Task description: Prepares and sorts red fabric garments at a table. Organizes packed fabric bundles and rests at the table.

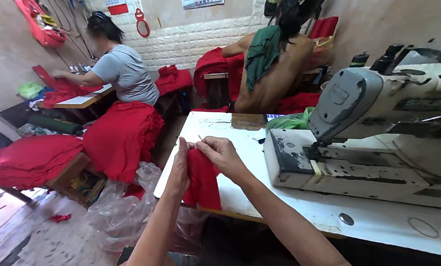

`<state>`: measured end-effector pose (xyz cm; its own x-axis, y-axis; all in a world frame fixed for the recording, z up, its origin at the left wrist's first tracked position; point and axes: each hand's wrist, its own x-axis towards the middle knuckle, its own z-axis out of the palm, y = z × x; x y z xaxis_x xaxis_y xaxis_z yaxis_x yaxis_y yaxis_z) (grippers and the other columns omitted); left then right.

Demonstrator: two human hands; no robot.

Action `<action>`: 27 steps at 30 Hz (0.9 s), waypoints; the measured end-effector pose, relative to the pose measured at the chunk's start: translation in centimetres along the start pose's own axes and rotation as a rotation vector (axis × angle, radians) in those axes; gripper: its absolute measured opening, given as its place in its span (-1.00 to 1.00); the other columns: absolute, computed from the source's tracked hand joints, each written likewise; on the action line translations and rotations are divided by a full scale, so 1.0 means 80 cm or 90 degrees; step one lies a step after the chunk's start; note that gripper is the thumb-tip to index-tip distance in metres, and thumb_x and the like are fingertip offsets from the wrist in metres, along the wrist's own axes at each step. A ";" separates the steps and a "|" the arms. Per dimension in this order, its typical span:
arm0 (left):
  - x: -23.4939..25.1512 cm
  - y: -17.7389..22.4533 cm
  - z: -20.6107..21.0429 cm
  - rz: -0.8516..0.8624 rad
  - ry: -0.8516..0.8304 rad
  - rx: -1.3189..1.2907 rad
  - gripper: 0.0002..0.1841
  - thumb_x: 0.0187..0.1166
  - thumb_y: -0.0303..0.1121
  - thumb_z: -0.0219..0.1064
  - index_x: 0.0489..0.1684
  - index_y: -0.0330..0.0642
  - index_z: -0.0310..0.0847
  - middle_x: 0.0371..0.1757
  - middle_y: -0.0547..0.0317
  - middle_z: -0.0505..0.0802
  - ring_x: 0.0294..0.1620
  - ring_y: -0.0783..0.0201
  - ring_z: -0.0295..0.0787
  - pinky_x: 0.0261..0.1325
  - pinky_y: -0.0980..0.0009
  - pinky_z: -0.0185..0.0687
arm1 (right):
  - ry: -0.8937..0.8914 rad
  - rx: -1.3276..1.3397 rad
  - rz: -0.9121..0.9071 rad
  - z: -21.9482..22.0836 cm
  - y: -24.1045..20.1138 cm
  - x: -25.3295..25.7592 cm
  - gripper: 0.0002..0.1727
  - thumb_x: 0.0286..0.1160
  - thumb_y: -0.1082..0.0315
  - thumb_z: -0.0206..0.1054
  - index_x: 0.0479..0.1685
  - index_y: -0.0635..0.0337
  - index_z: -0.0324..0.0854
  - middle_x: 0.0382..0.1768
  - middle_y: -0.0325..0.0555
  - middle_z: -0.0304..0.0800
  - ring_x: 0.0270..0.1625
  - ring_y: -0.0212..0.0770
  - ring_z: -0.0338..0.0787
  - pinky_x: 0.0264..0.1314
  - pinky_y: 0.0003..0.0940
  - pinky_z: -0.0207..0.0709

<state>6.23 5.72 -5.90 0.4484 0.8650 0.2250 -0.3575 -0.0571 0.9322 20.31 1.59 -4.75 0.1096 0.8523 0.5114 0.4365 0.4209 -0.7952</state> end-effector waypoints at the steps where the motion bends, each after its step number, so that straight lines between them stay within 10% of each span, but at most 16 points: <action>1: -0.001 -0.001 0.001 0.000 -0.012 0.021 -0.59 0.84 -0.01 -0.01 -0.03 -0.13 0.64 -0.32 0.26 0.84 -0.27 0.46 0.82 -0.14 0.47 0.79 | 0.010 -0.006 0.002 0.001 0.004 0.004 -0.64 0.74 0.16 0.25 -0.42 0.16 0.68 -0.64 -0.29 0.53 -0.57 -0.43 0.50 -0.46 -0.44 0.37; 5: 0.002 0.001 0.006 -0.006 0.004 0.007 -0.87 0.59 -0.56 0.34 -0.03 -0.23 0.55 -0.32 0.18 0.84 -0.33 0.41 0.82 -0.18 0.46 0.81 | 0.017 0.102 0.029 0.003 0.019 0.018 -0.71 0.72 0.20 0.29 -0.29 0.21 0.76 -0.57 -0.25 0.67 -0.53 -0.45 0.57 -0.42 -0.46 0.44; 11: 0.012 -0.019 0.004 0.021 0.092 0.021 -0.96 0.74 -0.47 0.21 -0.06 -0.23 0.54 -0.39 0.22 0.81 -0.40 0.45 0.79 -0.26 0.51 0.77 | 0.004 0.153 0.041 0.004 0.032 0.014 -0.80 0.65 0.34 0.34 0.08 0.27 0.63 -0.50 -0.20 0.75 -0.55 -0.47 0.58 -0.45 -0.54 0.45; 15: 0.019 -0.026 0.001 0.014 0.183 -0.008 -0.86 0.80 -0.40 0.14 -0.17 -0.21 0.56 -0.50 0.25 0.76 -0.49 0.47 0.74 -0.35 0.54 0.73 | 0.030 -0.112 -0.002 -0.014 0.042 0.014 -0.67 0.65 0.22 0.36 0.21 0.24 0.63 -0.19 -0.05 0.83 -0.30 -0.18 0.82 -0.23 -0.18 0.72; 18: 0.033 -0.028 -0.016 0.017 0.253 -0.099 -0.81 0.65 -0.59 0.22 -0.40 -0.16 0.53 -0.62 0.30 0.67 -0.64 0.50 0.60 -0.49 0.60 0.60 | -0.034 -0.322 0.093 -0.045 0.068 0.015 -0.76 0.61 0.27 0.38 0.04 0.26 0.75 -0.12 0.12 0.84 -0.07 0.15 0.84 0.01 0.25 0.62; 22: 0.044 -0.026 -0.025 0.035 0.222 -0.077 -0.69 0.48 -0.73 0.21 -0.58 -0.09 0.42 -0.67 0.32 0.64 -0.66 0.49 0.55 -0.49 0.58 0.56 | -0.166 -0.331 0.252 -0.063 0.135 0.003 -0.59 0.50 0.24 0.49 0.24 0.30 0.70 0.12 0.29 0.75 0.25 0.29 0.69 0.35 0.33 0.44; 27: 0.078 -0.042 -0.019 -0.048 0.002 0.309 -0.72 0.64 -0.53 0.29 0.25 -0.30 0.49 -0.17 0.11 0.71 -0.56 0.46 0.47 -0.45 0.52 0.46 | -0.120 -0.383 0.148 -0.055 0.181 -0.021 -0.64 0.78 0.24 0.17 0.14 0.34 0.75 0.09 0.31 0.73 0.29 0.31 0.67 0.40 0.25 0.43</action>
<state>8.97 12.08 -8.07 0.4554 0.8773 0.1515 0.0991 -0.2191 0.9706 30.35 4.89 -15.68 0.1266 0.9624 0.2402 0.8484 0.0204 -0.5290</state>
